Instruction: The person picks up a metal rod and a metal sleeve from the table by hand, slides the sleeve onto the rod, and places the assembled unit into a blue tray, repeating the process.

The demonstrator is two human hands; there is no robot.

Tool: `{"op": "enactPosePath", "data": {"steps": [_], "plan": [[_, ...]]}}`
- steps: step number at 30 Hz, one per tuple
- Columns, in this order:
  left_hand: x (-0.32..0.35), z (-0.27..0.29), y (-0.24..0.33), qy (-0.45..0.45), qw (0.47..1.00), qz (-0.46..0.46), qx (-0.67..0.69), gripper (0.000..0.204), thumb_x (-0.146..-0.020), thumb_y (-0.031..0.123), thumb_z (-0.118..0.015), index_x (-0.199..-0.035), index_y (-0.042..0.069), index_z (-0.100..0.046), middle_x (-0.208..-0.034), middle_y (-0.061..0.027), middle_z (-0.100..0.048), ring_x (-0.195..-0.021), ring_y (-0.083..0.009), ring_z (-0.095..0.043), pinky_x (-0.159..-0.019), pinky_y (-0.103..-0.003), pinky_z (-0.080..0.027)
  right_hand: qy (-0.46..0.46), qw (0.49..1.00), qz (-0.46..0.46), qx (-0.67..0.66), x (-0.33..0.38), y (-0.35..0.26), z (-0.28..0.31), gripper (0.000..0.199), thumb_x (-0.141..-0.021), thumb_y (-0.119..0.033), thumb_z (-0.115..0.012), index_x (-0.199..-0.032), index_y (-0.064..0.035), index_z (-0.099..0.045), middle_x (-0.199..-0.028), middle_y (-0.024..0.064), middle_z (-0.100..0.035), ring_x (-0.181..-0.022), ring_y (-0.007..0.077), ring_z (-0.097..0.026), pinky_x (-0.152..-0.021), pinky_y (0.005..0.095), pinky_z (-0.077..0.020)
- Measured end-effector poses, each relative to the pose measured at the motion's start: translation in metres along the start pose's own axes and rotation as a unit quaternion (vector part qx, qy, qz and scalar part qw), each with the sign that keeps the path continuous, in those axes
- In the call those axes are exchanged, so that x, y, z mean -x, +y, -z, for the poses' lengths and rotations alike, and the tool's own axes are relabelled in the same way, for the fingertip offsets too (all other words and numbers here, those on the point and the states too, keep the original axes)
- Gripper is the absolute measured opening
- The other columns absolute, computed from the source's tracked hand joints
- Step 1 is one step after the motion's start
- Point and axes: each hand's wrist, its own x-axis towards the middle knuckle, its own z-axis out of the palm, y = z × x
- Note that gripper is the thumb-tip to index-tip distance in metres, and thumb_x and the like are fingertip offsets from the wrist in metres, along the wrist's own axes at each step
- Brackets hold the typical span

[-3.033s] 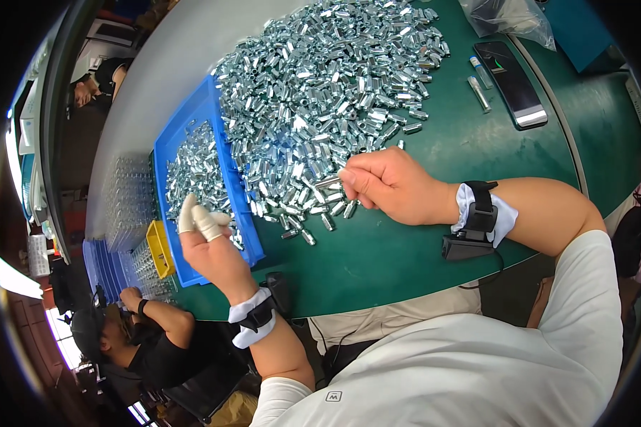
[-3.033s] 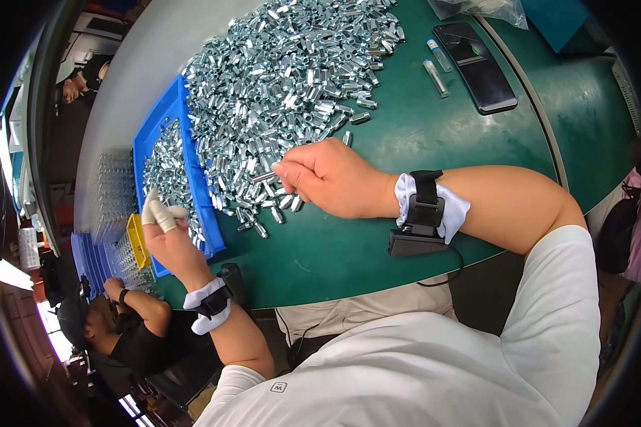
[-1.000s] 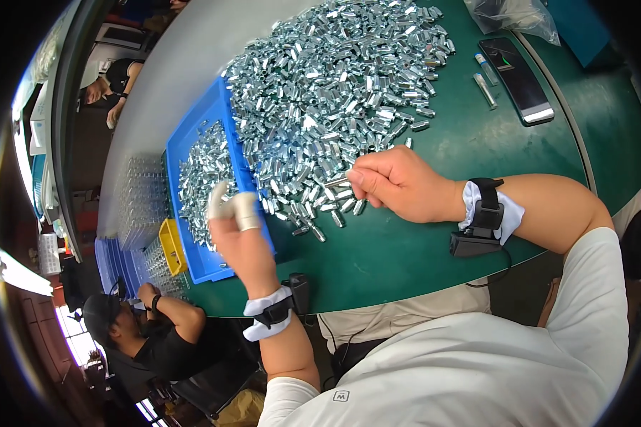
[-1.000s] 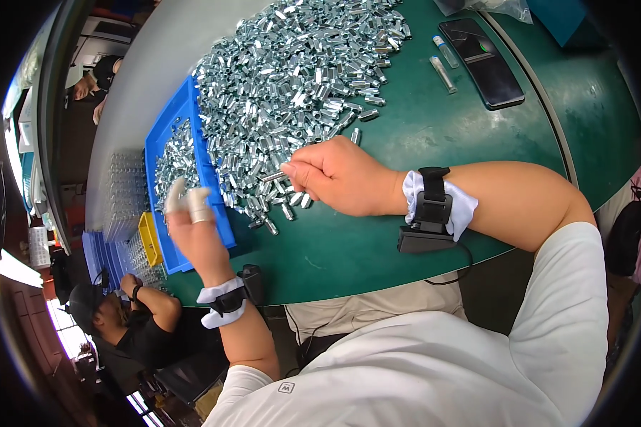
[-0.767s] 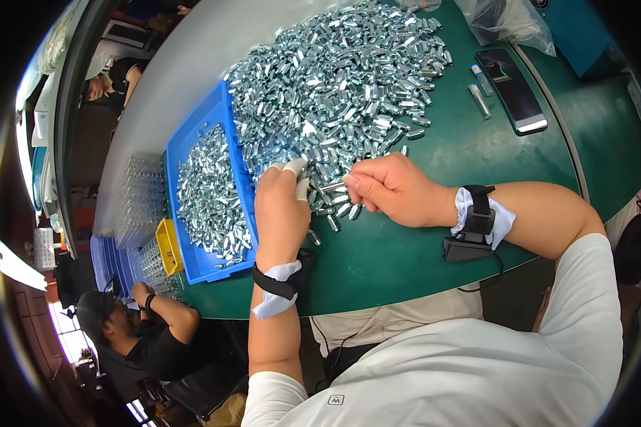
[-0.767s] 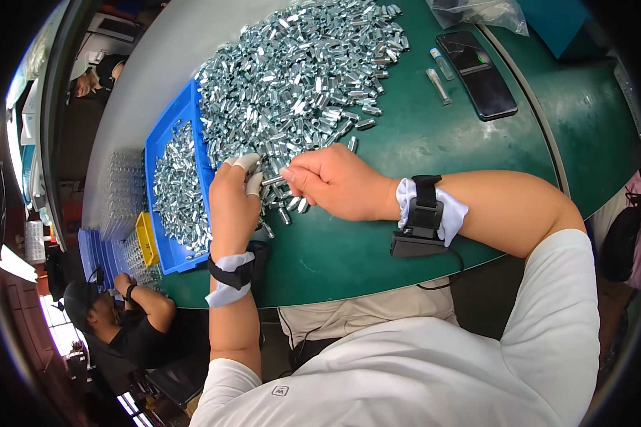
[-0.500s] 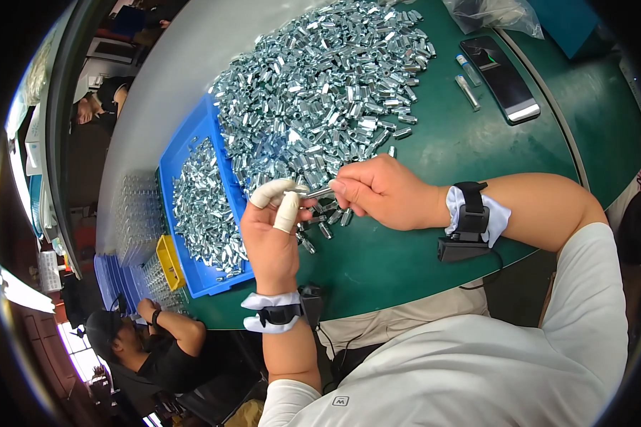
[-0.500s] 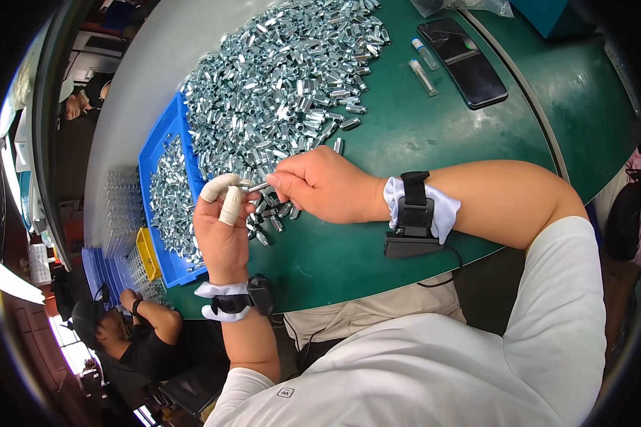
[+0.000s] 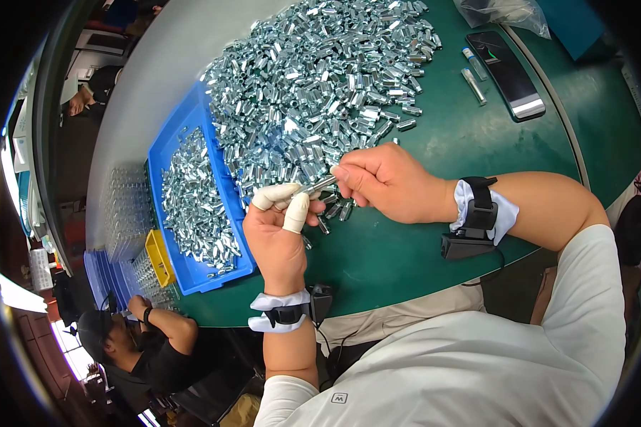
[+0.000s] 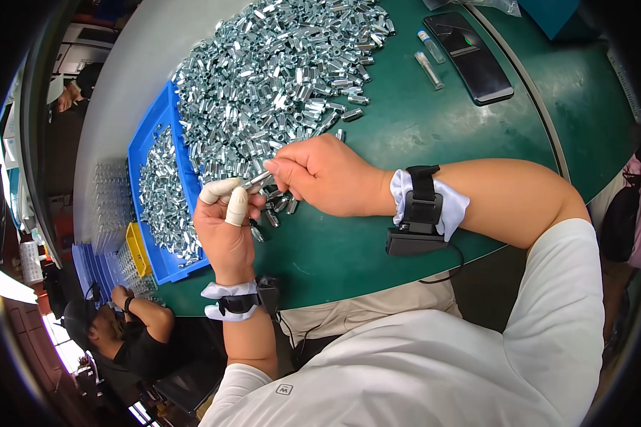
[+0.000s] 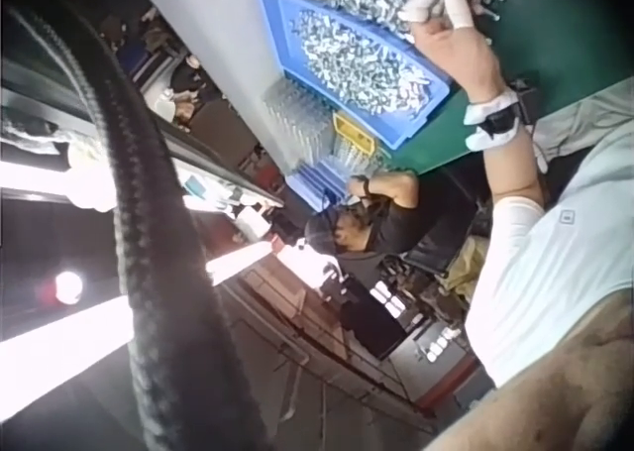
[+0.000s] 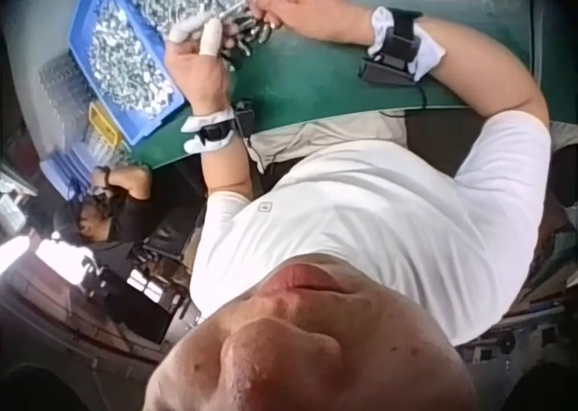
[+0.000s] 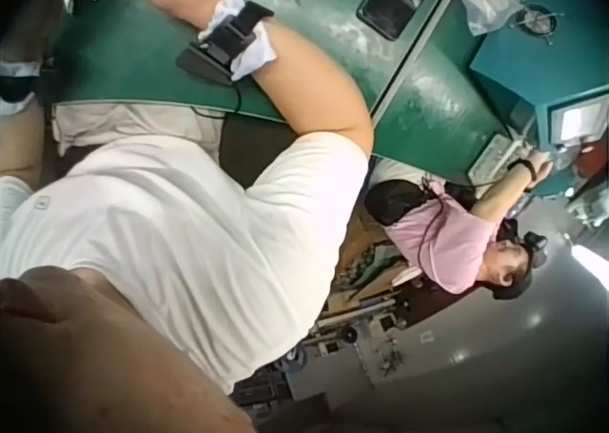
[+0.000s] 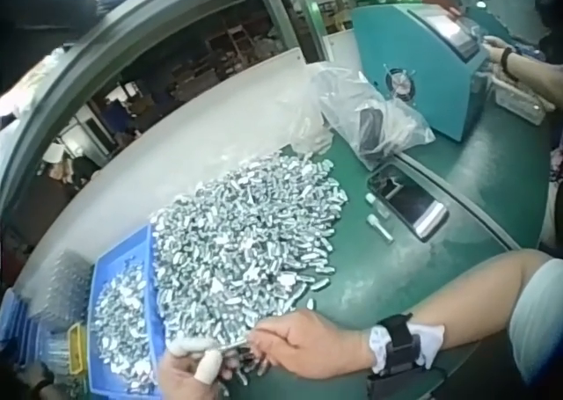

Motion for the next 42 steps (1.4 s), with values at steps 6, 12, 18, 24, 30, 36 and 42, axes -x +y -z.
{"op": "enactPosePath", "data": {"steps": [6,12,18,24,30,36,42], "plan": [[-0.003,0.0,-0.007,-0.014,0.998,0.022,0.06,0.014,-0.09,-0.002,-0.064,-0.103,0.0,-0.06,-0.092,-0.0121,-0.07,-0.077,-0.0164,-0.068,-0.064,-0.024,-0.051,-0.021,0.999,0.011,0.023,0.0,0.001,0.0,0.033,-0.102,-0.022,-0.048,-0.078,-0.0039,-0.06,-0.059,0.0005,-0.055,-0.056,0.007,-0.052,-0.053,0.0255,-0.042],[0.003,-0.009,-0.005,-0.018,0.999,0.0,-0.046,0.015,-0.09,0.0,-0.065,-0.105,0.001,-0.06,-0.089,-0.0095,-0.068,-0.075,-0.0142,-0.066,-0.063,-0.022,-0.049,-0.036,0.999,0.028,0.028,-0.002,-0.001,-0.001,0.033,-0.102,-0.023,-0.048,-0.078,-0.0038,-0.061,-0.059,-0.0002,-0.055,-0.056,0.0067,-0.051,-0.053,0.0255,-0.0419],[0.006,0.024,0.02,0.111,0.985,-0.067,-0.116,0.017,-0.094,0.006,-0.063,-0.109,0.0,-0.059,-0.09,-0.0084,-0.068,-0.072,-0.0111,-0.061,-0.062,-0.021,-0.046,-0.034,0.999,0.018,-0.002,0.002,-0.003,-0.002,0.033,-0.102,-0.024,-0.048,-0.079,-0.0043,-0.061,-0.06,-0.0003,-0.056,-0.056,0.0063,-0.051,-0.052,0.025,-0.0414],[0.023,0.008,0.065,0.193,0.955,-0.226,-0.019,0.02,-0.094,0.005,-0.06,-0.113,-0.001,-0.055,-0.084,-0.0064,-0.065,-0.065,-0.0125,-0.052,-0.066,-0.027,-0.046,-0.028,1.0,0.014,-0.006,0.003,0.003,0.001,0.034,-0.102,-0.026,-0.048,-0.079,-0.0049,-0.061,-0.062,-0.0007,-0.056,-0.056,0.0055,-0.05,-0.054,0.024,-0.0418],[0.049,0.003,0.079,-0.067,0.929,-0.36,0.046,0.037,-0.096,0.029,-0.055,-0.108,-0.007,-0.057,-0.099,-0.0181,-0.063,-0.088,-0.0226,-0.057,-0.069,-0.037,-0.047,-0.022,1.0,0.018,0.013,-0.003,0.007,-0.001,0.035,-0.102,-0.027,-0.049,-0.078,-0.0041,-0.062,-0.063,0.0008,-0.058,-0.059,0.0071,-0.055,-0.057,0.0251,-0.0449],[0.061,-0.023,0.089,-0.151,0.906,-0.372,0.134,0.033,-0.096,0.023,-0.053,-0.109,-0.006,-0.059,-0.102,-0.0166,-0.064,-0.093,-0.0219,-0.058,-0.078,-0.037,-0.046,-0.019,0.998,0.041,0.037,-0.004,0.007,-0.001,0.038,-0.101,-0.03,-0.05,-0.077,-0.0036,-0.062,-0.064,0.0025,-0.061,-0.061,0.0094,-0.059,-0.059,0.026,-0.0469],[0.069,-0.03,0.116,-0.23,0.869,-0.405,0.168,0.03,-0.096,0.018,-0.051,-0.111,-0.006,-0.061,-0.105,-0.0152,-0.066,-0.099,-0.0213,-0.059,-0.086,-0.038,-0.045,-0.018,0.998,0.055,0.033,0.003,0.009,0.003,0.038,-0.101,-0.03,-0.05,-0.078,-0.0038,-0.063,-0.064,0.0024,-0.061,-0.059,0.0097,-0.06,-0.058,0.0267,-0.0479]]}}
